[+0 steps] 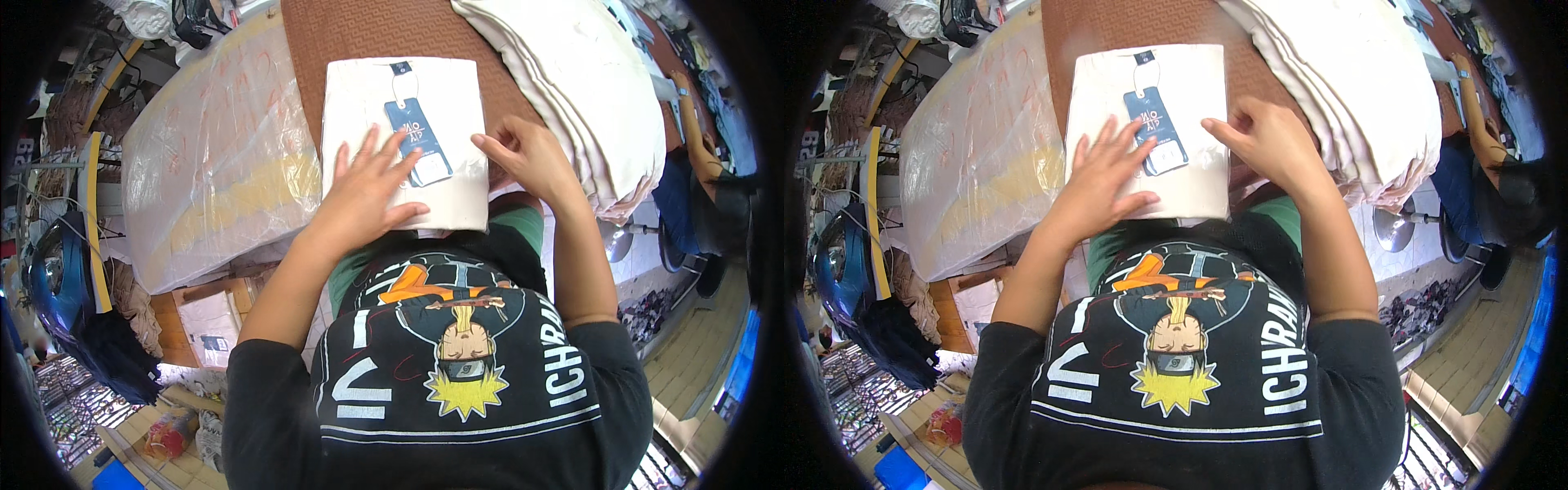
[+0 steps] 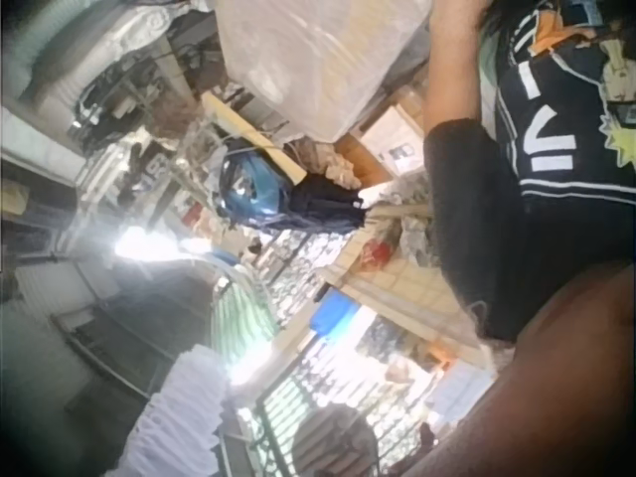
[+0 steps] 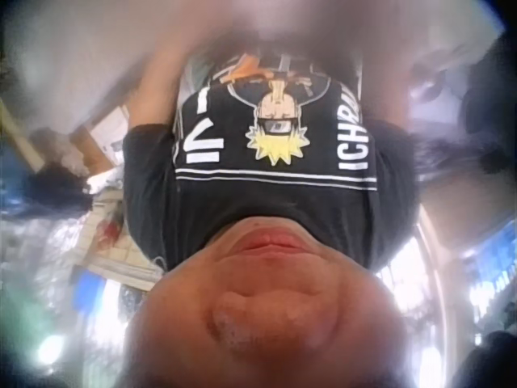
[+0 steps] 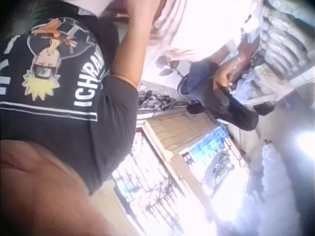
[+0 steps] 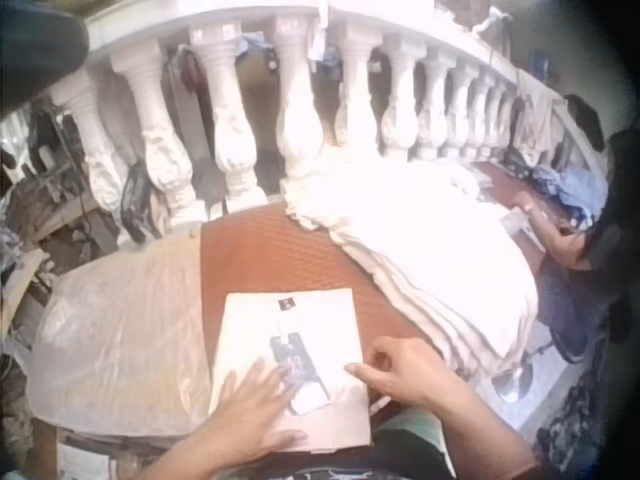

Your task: The person picks up a folded shirt, unfolds it on a table to check the collar and seams, then places a foam board inside and begins folding it back together.

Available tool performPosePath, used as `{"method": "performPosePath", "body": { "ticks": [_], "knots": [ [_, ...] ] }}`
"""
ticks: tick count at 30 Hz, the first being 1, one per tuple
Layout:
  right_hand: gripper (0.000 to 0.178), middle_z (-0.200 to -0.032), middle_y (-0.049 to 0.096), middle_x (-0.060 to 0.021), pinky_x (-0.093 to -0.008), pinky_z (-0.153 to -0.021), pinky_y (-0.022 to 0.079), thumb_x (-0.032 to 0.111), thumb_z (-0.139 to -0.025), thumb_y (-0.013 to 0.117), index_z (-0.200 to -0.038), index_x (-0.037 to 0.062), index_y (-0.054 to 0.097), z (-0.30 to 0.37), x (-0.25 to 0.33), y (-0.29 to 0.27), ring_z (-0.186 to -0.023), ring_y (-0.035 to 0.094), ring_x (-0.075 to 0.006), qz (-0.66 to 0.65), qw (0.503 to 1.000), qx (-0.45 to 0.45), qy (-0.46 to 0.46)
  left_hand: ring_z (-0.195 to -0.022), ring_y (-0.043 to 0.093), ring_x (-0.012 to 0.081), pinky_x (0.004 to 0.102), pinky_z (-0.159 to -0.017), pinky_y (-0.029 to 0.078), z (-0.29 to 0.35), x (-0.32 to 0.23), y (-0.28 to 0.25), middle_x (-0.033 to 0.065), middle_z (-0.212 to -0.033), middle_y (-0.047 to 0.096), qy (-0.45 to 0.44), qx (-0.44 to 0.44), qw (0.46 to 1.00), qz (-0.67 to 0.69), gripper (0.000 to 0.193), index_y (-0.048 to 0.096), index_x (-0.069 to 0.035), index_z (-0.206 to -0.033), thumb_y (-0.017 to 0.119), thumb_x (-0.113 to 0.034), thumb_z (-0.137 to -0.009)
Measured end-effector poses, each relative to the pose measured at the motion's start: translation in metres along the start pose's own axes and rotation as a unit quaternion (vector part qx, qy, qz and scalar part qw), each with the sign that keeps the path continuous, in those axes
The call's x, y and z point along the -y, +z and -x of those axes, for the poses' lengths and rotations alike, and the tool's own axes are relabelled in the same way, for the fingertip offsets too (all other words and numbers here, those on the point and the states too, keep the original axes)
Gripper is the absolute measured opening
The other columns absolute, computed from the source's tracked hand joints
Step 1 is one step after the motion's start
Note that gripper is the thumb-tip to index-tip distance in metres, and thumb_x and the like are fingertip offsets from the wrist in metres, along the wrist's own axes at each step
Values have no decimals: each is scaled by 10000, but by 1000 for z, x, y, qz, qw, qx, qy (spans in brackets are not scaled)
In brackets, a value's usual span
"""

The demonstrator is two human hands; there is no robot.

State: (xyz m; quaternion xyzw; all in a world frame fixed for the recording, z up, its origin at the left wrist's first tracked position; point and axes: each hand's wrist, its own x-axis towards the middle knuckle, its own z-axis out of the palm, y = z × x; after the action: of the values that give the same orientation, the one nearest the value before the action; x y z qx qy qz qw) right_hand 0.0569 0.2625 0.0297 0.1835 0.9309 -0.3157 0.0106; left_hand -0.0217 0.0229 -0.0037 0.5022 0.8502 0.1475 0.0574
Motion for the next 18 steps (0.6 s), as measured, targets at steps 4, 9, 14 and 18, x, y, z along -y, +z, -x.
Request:
{"method": "performPosePath", "body": {
  "ticks": [4,9,14,18],
  "knots": [
    [481,-691,647,-95,-283,-499,476,473,-813,643,-827,-8,636,15,-32,4,-551,614,-152,-158,978,95,96,-1351,267,331,434,-1087,239,6,47,-2,170,-1430,338,-160,-177,962,131,670,383,-76,-1376,663,-309,-814],
    [421,-846,664,-82,-243,-555,488,393,-825,660,-1020,23,608,19,-48,39,-675,637,-140,-401,887,192,126,-998,597,193,272,-840,481,6,50,-3,188,-1143,587,-290,-159,829,450,659,395,103,-1287,713,-165,-775],
    [406,-891,655,-83,-248,-595,495,311,-830,669,-1081,5,577,24,-38,51,-754,625,-118,-456,854,214,132,-900,633,197,291,-795,509,17,49,-2,172,-1105,603,-315,-80,716,618,547,454,83,-1208,708,-138,-777],
    [409,-997,636,-96,-260,-704,490,224,-850,644,-1152,-27,532,29,-33,60,-850,611,-132,-483,851,181,98,-881,647,215,335,-803,532,27,40,-4,172,-1076,613,-313,-112,641,692,405,503,66,-1142,660,-97,-807]
  ]
}}
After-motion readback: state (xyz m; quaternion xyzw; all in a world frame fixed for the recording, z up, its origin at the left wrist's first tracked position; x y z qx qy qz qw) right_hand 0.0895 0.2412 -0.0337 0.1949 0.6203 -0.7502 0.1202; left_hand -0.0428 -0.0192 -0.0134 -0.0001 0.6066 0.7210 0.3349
